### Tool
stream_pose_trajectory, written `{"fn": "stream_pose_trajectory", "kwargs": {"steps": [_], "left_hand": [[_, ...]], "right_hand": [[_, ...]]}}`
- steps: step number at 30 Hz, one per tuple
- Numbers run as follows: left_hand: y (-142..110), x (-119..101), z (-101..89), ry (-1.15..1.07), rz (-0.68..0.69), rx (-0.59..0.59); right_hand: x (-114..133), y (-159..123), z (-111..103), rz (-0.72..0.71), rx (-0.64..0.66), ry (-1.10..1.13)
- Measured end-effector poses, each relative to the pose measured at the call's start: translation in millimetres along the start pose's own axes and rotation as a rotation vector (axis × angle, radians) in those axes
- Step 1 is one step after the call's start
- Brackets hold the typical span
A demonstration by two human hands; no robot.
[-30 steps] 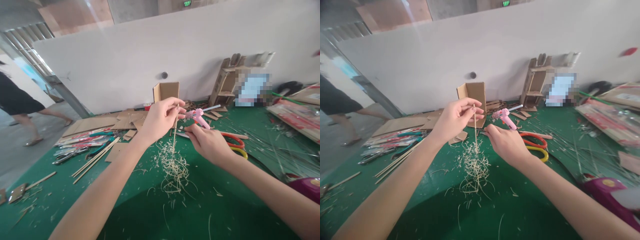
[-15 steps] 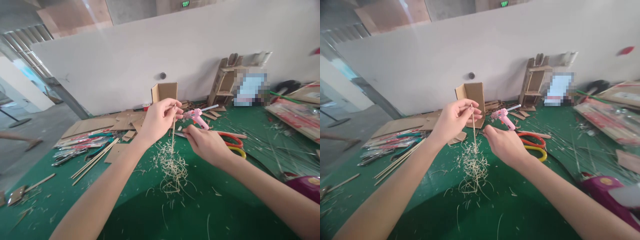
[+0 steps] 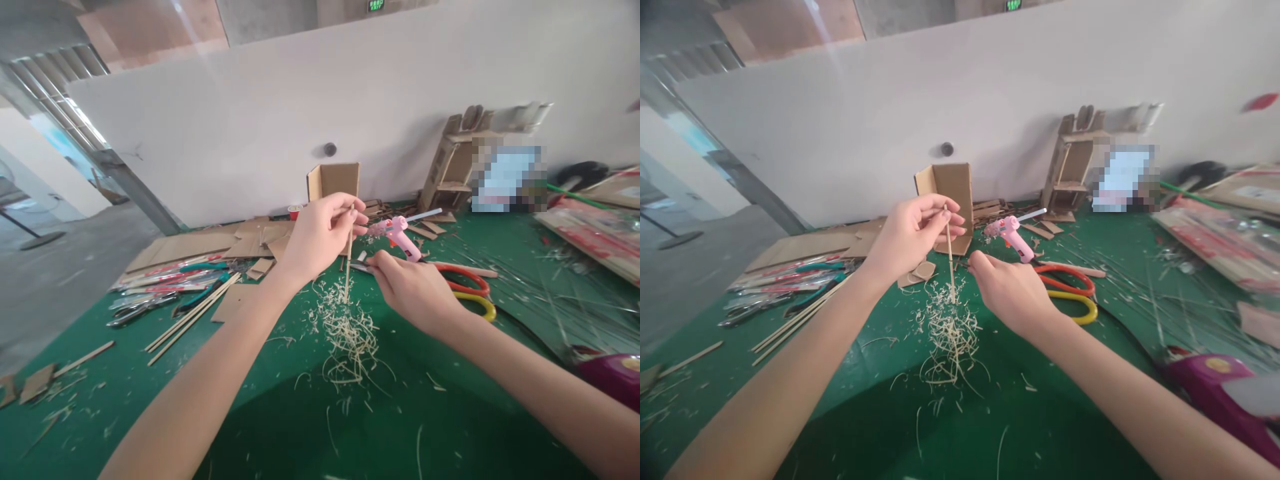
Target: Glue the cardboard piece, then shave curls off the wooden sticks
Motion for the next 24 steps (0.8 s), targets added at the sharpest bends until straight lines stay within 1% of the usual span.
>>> {"fn": "stream_pose_trajectory", "kwargs": {"steps": [2,4,6,8,10,13,16,18,19,21,24], "left_hand": [[1,2,-1.6,0.001,-0.004,-0.008],[1,3,-2.5,0.001,-0.004,-0.009],[1,2,-2.2,0.001,-0.006,-0.004],[0,1,-1.0,-0.001,-0.010,0.006],[0,-1,0.6,-0.003,-0.010,0.018],[0,-1,0.8,-0.009,-0.002,0.019],[1,3,-1.8,-0.022,0.010,0.008],[3,5,-3.4,-0.020,0.009,0.003],[3,6,-3.9,-0.017,0.006,0.002],[3,5,-3.6,-0.009,0.005,0.003],[0,0,-0.3,-0.002,0.012,0.010]], "right_hand": [[6,-3,6,-0.066,0.042,0.018],[8,-5,7,-0.092,0.040,0.072],[3,-3,1,-0.045,-0.020,0.114],[-4,1,-6,0.002,-0.078,0.105],[-6,3,-9,0.015,-0.088,0.066],[-4,3,-3,0.016,-0.020,0.026],[7,-3,5,-0.088,0.048,0.009],[12,-6,7,-0.152,0.051,0.042],[12,-6,6,-0.150,0.037,0.069],[6,-3,0,-0.090,-0.015,0.110],[-2,1,-8,-0.014,-0.084,0.097]]}}
Point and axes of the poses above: each hand's wrist, its own y-axis towards the middle knuckle, its own z-axis out of the palm, x = y × z, the point moved 7 cm from there along y, towards the middle knuckle, and after that the axes turned 7 degrees about -y, right-handed, at the moved point
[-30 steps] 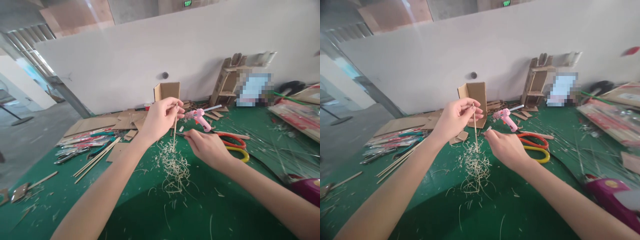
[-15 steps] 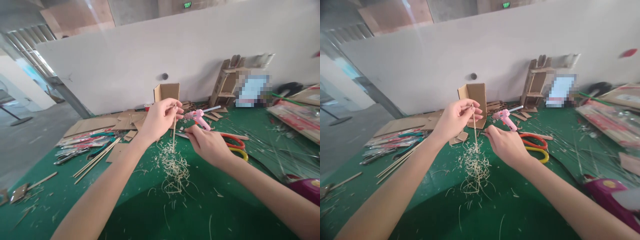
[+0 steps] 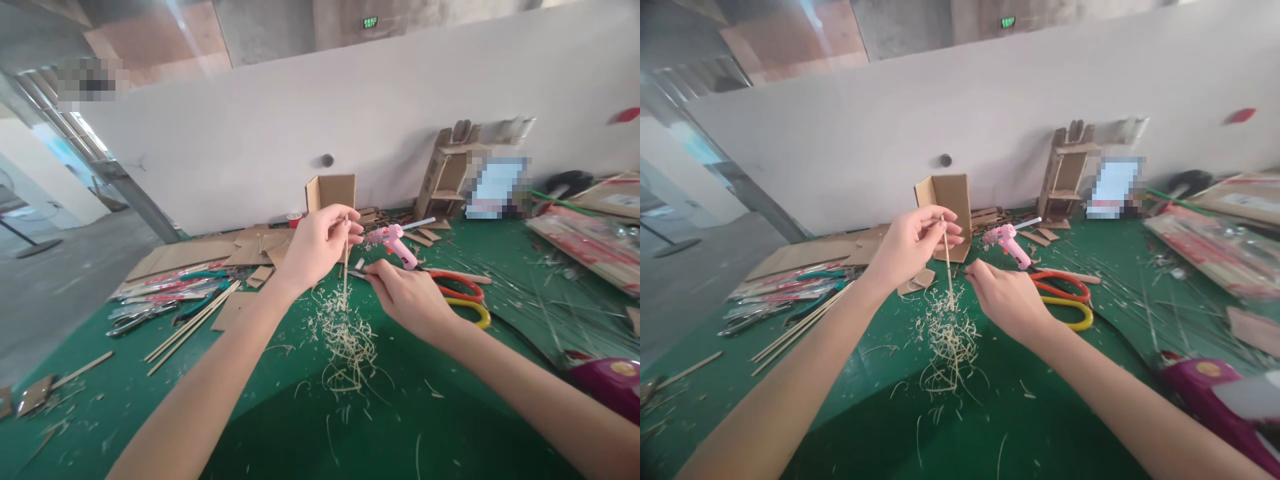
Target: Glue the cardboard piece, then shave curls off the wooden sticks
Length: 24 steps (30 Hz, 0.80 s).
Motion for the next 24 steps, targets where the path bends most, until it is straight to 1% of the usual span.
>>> {"fn": "stream_pose_trajectory", "kwargs": {"steps": [3,6,9,10,11,13,15,17,19,21,24], "left_hand": [[-3,-6,4.7,-0.004,0.004,0.015],[-3,-8,5.9,-0.004,0.009,0.008],[-2,-5,4.2,0.006,0.000,-0.006],[-1,-4,3.6,0.007,-0.008,-0.007],[-1,-3,3.1,0.006,-0.015,-0.007],[-1,-3,2.3,0.004,-0.021,-0.009],[-2,-5,2.6,0.000,-0.023,-0.005],[-2,-8,3.9,-0.009,-0.018,0.004],[-3,-10,5.4,-0.012,-0.012,0.015],[-3,-11,6.5,-0.007,-0.011,0.023],[-1,-7,6.2,-0.003,-0.017,0.020]], "right_hand": [[1,2,-1,0.002,0.006,-0.035],[6,-2,6,0.000,0.079,-0.085],[19,-8,15,-0.123,0.188,-0.075],[23,-9,15,-0.160,0.197,-0.054],[24,-8,12,-0.175,0.184,-0.034],[17,-3,1,-0.108,0.091,-0.035],[9,3,-11,-0.046,-0.002,-0.085],[4,7,-17,-0.031,-0.050,-0.139],[2,7,-17,-0.036,-0.057,-0.169],[2,4,-12,-0.024,-0.037,-0.178],[9,-4,5,-0.074,0.073,-0.148]]}}
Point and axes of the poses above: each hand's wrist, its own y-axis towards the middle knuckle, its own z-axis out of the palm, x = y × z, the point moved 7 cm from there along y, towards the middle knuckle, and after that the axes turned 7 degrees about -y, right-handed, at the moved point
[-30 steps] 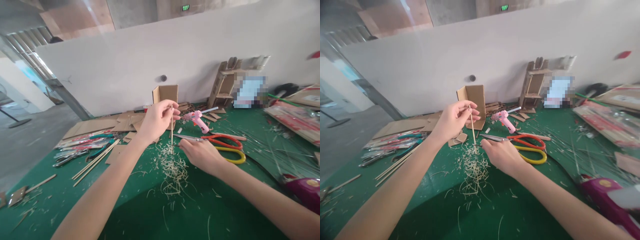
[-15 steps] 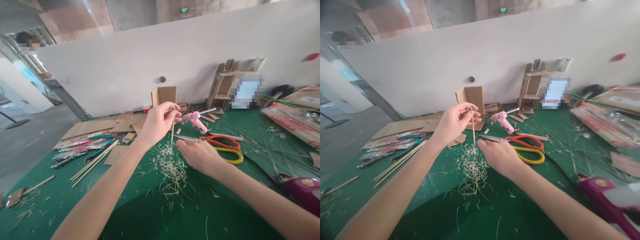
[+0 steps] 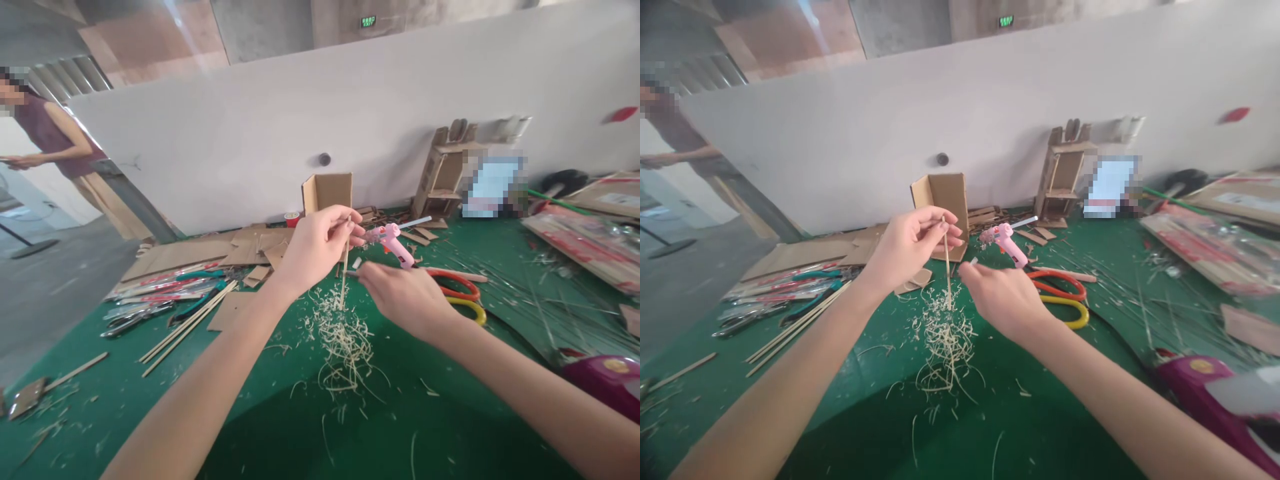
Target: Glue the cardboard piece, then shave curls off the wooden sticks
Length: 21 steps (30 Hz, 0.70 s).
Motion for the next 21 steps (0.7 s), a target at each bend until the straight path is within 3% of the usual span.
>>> {"fn": "stream_pose_trajectory", "kwargs": {"steps": [3,9,16,21], "left_hand": [[1,4,-1.8,-0.013,-0.002,-0.013],[0,1,-1.6,-0.034,0.006,0.010],[1,8,-7.7,0.031,0.040,-0.060],[3,15,-11.4,0.079,0.038,-0.091]], "right_hand": [[13,-5,11,-0.110,0.063,0.096],[-7,0,2,0.070,-0.059,0.176],[14,-10,28,-0.126,0.144,0.200],[8,-9,24,-0.098,0.018,0.148]]}}
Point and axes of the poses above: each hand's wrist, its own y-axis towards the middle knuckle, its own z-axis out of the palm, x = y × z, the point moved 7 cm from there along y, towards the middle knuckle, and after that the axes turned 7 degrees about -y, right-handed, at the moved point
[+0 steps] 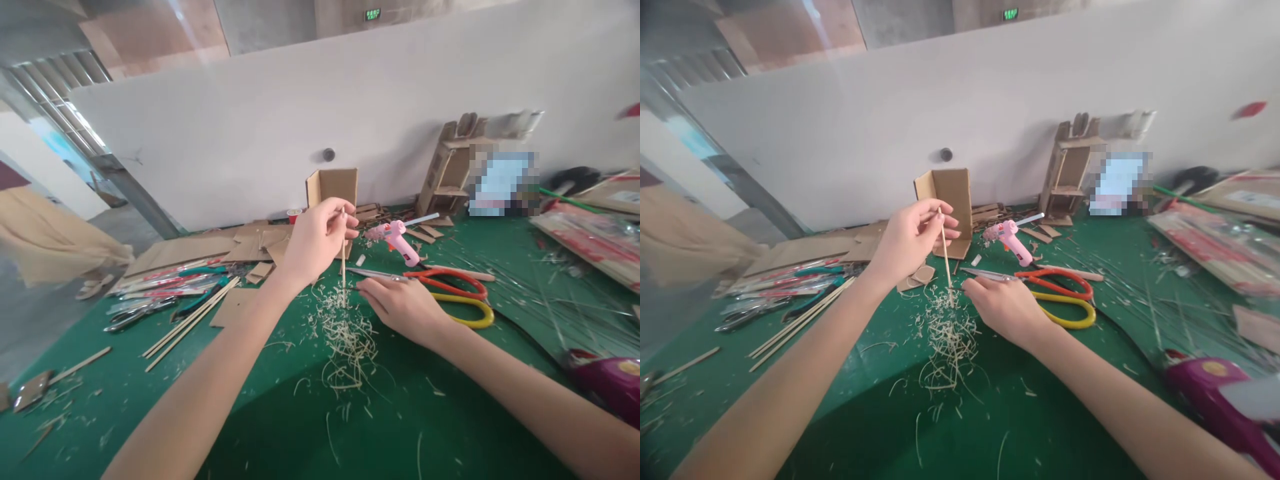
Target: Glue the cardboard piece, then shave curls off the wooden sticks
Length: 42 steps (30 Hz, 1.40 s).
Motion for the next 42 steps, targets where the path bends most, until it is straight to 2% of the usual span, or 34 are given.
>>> {"fn": "stream_pose_trajectory", "kwargs": {"steps": [5,10,20,27,31,37,42], "left_hand": [[-2,-6,7.3,-0.034,-0.014,0.046],[-4,-12,12.5,-0.052,-0.012,0.092],[-2,-4,12.2,-0.080,-0.037,0.060],[-2,-5,12.7,-0.082,-0.045,0.056],[-2,-4,13.0,-0.089,-0.039,0.052],[-2,-2,11.9,-0.102,-0.051,0.064],[-1,-3,10.7,-0.087,-0.031,0.060]], "right_hand": [[-1,0,-9,0.017,-0.146,-0.092],[-5,-2,-12,0.064,-0.214,-0.140],[-11,5,-8,0.191,-0.021,0.047],[-11,5,-3,0.176,0.019,0.141],[3,1,6,0.073,0.081,0.102],[-3,-1,1,0.098,-0.055,0.052],[-9,2,-2,0.136,-0.048,0.060]]}}
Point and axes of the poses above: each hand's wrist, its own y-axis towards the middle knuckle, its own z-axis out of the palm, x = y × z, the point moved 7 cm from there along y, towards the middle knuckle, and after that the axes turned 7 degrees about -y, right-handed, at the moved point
